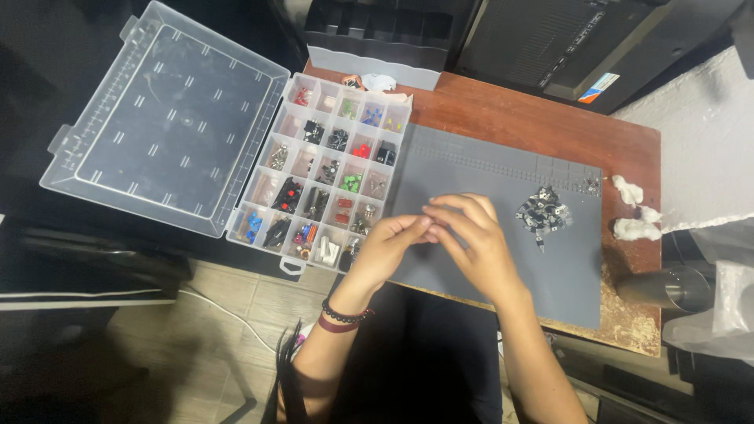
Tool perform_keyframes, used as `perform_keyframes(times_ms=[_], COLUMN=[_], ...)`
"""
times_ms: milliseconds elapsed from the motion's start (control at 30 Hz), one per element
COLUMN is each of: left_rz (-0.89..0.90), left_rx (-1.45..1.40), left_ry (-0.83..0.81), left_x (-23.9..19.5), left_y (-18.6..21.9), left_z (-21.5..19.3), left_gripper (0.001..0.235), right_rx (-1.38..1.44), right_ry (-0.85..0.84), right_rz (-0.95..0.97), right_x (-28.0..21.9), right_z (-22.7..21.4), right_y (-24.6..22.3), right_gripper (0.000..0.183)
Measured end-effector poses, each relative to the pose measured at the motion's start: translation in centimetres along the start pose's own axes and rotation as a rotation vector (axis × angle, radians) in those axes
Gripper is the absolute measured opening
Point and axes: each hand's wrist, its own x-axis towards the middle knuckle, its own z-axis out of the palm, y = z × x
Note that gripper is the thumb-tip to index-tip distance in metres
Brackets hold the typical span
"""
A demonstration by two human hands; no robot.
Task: The person sits at a desk and repeatedly picks small electronic components from a compartmentalized parts box and a gray mat, then places them back. The person handles the components one at a time with bare hands, moving them between the box and the mat without using any tools.
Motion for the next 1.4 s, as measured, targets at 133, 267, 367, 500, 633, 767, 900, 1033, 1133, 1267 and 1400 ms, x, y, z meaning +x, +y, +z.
perform_keyframes(times_ms=[133,267,367,500,633,767,900,1033,1133,1267,1400], left_rz=[0.005,0.015,0.0,-0.056,-0.099,-0.187,-0.193,-0.18,-0.145,0.013,0.299], left_rx=[0.028,0.089,0.066,0.017,-0.046,-0.173,-0.225,-0.246,-0.202,-0.013,0.312], left_ry=[0.027,0.111,0.133,0.109,0.081,0.024,-0.014,0.009,0.044,0.189,0.258], left_x=[-0.2,-0.4,-0.3,-0.4,-0.3,-0.9,-1.0,-0.6,0.0,-0.1,-1.2], left_y=[0.1,0.3,0.6,0.7,-0.5,0.3,1.4,0.0,-2.0,-1.7,0.1], left_z=[0.0,0.1,0.6,1.0,1.2,1.4,1.5,1.2,1.1,2.5,3.9], left_gripper=[0.026,0.021,0.019,0.018,0.021,0.03,0.032,0.032,0.032,0.029,0.036], right_rx=[0.062,0.109,0.115,0.199,0.231,0.274,0.3,0.293,0.226,0.101,0.133], right_ry=[-0.055,-0.058,-0.021,0.047,0.068,0.099,0.122,0.136,0.172,0.302,0.388], right_rz=[-0.008,0.017,0.04,0.083,0.101,0.106,0.117,0.116,0.119,0.238,0.461], right_x=[0.2,-0.1,-0.6,-1.2,-2.0,-2.6,-2.4,-2.1,-2.1,-2.6,-3.1], right_z=[-0.2,0.1,0.3,0.0,0.1,0.3,0.5,0.6,0.7,1.5,2.3], right_y=[0.2,0.6,0.7,0.4,1.0,1.7,1.5,1.0,0.5,-0.1,-0.7], right_gripper=[0.022,0.021,0.021,0.018,0.015,0.013,0.012,0.011,0.01,0.011,0.015])
